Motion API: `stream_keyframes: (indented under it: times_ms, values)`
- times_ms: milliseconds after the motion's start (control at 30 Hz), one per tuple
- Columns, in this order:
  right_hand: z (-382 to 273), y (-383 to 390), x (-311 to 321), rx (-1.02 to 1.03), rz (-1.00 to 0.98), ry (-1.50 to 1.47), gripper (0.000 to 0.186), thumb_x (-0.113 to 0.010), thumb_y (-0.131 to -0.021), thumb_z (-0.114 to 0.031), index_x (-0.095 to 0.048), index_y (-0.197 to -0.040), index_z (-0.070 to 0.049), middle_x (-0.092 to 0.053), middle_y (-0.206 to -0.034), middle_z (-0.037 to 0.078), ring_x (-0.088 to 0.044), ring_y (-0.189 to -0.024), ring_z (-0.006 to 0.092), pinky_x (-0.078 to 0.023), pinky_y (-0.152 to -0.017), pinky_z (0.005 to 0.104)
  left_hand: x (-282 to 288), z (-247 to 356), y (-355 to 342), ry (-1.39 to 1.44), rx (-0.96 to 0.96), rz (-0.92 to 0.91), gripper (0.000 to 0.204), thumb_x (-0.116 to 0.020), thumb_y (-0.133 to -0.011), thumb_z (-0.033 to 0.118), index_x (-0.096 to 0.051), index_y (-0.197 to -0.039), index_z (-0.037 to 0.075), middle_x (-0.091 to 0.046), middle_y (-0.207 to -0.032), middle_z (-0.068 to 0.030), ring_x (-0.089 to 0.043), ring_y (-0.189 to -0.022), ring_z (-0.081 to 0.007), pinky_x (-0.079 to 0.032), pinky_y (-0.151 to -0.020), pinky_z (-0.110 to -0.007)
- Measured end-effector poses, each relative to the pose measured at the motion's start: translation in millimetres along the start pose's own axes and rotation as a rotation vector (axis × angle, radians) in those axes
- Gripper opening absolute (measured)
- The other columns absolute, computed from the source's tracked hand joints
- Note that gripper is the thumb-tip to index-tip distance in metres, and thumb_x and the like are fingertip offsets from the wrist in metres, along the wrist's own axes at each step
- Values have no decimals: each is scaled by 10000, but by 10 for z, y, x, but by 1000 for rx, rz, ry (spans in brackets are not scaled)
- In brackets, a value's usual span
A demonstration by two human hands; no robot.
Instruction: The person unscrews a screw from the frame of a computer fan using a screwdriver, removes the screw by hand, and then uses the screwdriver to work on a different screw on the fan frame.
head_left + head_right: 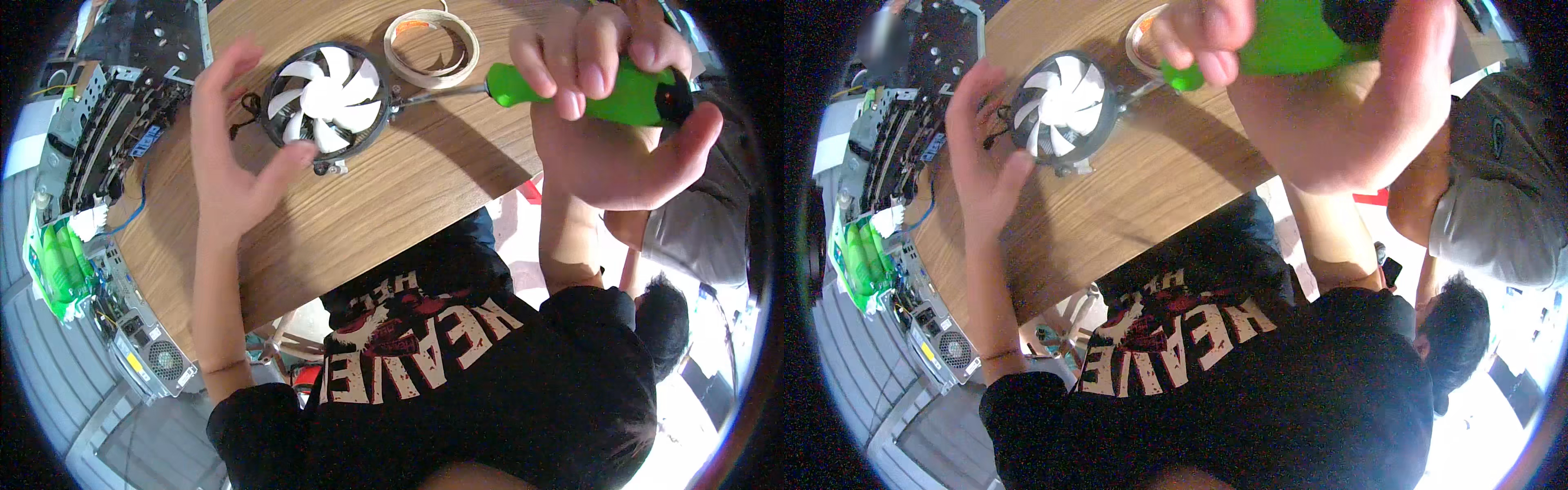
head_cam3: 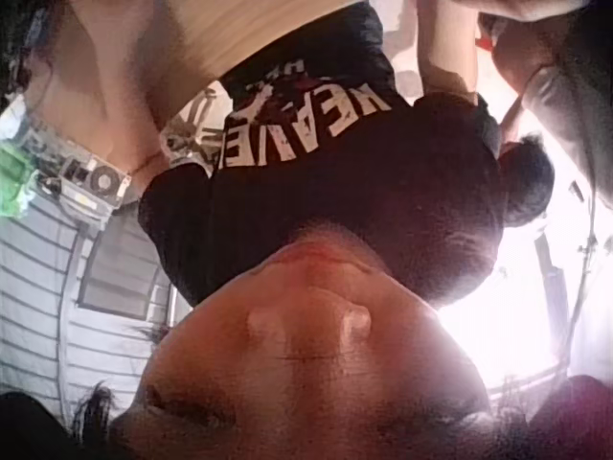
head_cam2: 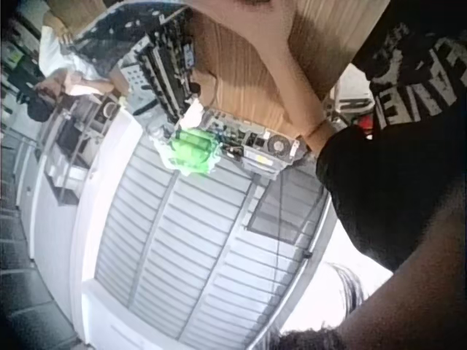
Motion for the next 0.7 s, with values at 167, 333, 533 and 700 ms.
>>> stream_keyframes:
  times_ms: [167,333,533,700]
  values:
    - [87,-163,-37,-20,-208,2,477,-216,-1044,-509,-445,-1038,-90,-546,-765,113,-489,-545,180,-446,-627,387,-127,332,-109,-291,-117,-80,881,-811,-634,252,-440,-1395,11,-505,-1363,-147,-486,-1273,-292,-379,-1074,-401]
    - [130,-142,-73,37,-144,6,464,-210,-1051,-488,-441,-1029,-86,-535,-750,119,-473,-537,187,-444,-624,390,-262,537,-231,-461,-144,-96,912,-850,-684,317,-405,-1416,1,-524,-1295,-188,-521,-1195,-331,-407,-1013,-408]
    - [144,-209,-136,-42,-102,23,465,-225,-1045,-487,-437,-1006,-75,-517,-718,124,-460,-530,192,-444,-600,388,-223,481,-263,-349,-82,-273,1039,-902,-612,329,-368,-1437,-9,-508,-1239,-219,-506,-1148,-389,-406,-982,-441]
    - [161,-285,-145,-56,-157,70,442,-244,-1040,-471,-436,-989,-76,-508,-701,125,-456,-517,194,-439,-571,390,-215,390,-222,-331,-119,-216,1038,-911,-606,314,-374,-1436,-4,-519,-1204,-212,-517,-1115,-377,-416,-961,-439]
Point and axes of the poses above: each hand's wrist, its own y-axis away from the middle knuckle, its own x-axis out of the back of the hand, z = x × y, the point moved 4 cm from there along -y, towards the middle knuckle
